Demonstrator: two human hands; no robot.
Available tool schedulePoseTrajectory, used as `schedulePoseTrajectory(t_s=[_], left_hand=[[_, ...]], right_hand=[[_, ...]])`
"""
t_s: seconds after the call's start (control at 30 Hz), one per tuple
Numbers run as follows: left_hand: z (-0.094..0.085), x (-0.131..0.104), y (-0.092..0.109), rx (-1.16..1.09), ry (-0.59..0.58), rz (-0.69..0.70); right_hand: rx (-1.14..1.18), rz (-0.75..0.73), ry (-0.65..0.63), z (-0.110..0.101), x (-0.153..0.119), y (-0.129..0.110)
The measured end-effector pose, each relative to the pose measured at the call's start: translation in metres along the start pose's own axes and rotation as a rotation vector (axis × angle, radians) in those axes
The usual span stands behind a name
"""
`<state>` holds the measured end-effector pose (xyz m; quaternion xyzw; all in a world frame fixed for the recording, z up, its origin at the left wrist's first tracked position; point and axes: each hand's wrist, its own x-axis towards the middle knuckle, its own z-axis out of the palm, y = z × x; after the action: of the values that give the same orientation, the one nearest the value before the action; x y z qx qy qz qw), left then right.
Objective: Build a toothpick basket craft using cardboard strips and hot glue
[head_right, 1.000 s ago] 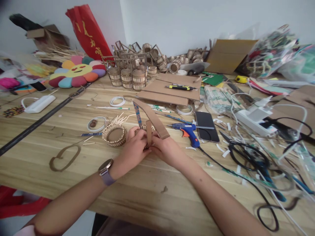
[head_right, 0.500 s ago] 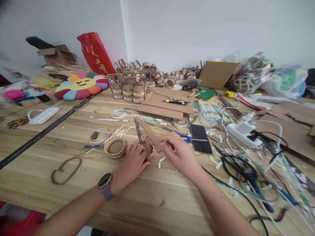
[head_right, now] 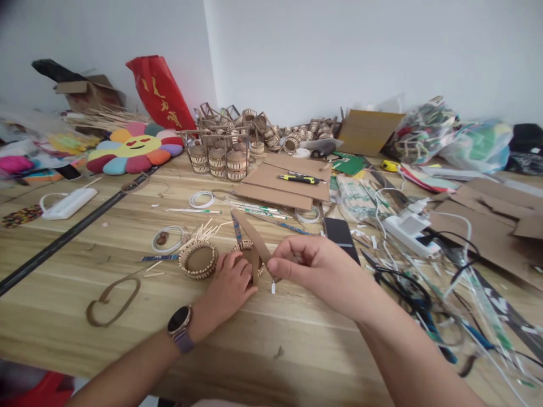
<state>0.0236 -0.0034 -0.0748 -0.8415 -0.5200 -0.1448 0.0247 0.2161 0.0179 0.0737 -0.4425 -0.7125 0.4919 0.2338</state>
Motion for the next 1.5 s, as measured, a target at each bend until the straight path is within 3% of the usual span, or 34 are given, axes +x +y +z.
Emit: schedulePoseTrajectory(t_s=[0.1, 0.2, 0.33, 0.43, 0.7, 0.93, 1.17, 1.5], left_hand=[[-0.013, -0.002, 0.002, -0.132, 0.162, -0.002], [-0.036, 0.0, 0.005, -0.442, 0.326, 0.013], [-0.064, 0.008, 0.012, -0.892, 0.334, -0.06], [-0.072, 0.012, 0.017, -1.049, 0.325, -0.121], [-0.067, 0.016, 0.025, -1.044, 0.338, -0.209], [-0.064, 0.016, 0.028, -0.975, 0.382, -0.25], [-0.063, 0.016, 0.029, -0.927, 0.412, -0.263], [-0.063, 0.017, 0.024, -0.91, 0.438, -0.262]], right_hand=[[0.049, 0.016, -0.058, -0.001, 0.001, 0.004], [0.057, 0.0, -0.07, 0.002, 0.002, 0.012], [0.033, -0.017, -0.041, 0.009, 0.004, 0.027], [0.05, -0.037, 0.019, 0.015, 0.006, 0.032], [0.12, -0.136, 0.225, 0.036, 0.013, 0.047], [-0.037, -0.216, 0.417, 0.051, 0.016, 0.063], [-0.191, -0.296, 0.457, 0.055, 0.018, 0.064], [-0.238, -0.452, 0.51, 0.06, 0.023, 0.073]])
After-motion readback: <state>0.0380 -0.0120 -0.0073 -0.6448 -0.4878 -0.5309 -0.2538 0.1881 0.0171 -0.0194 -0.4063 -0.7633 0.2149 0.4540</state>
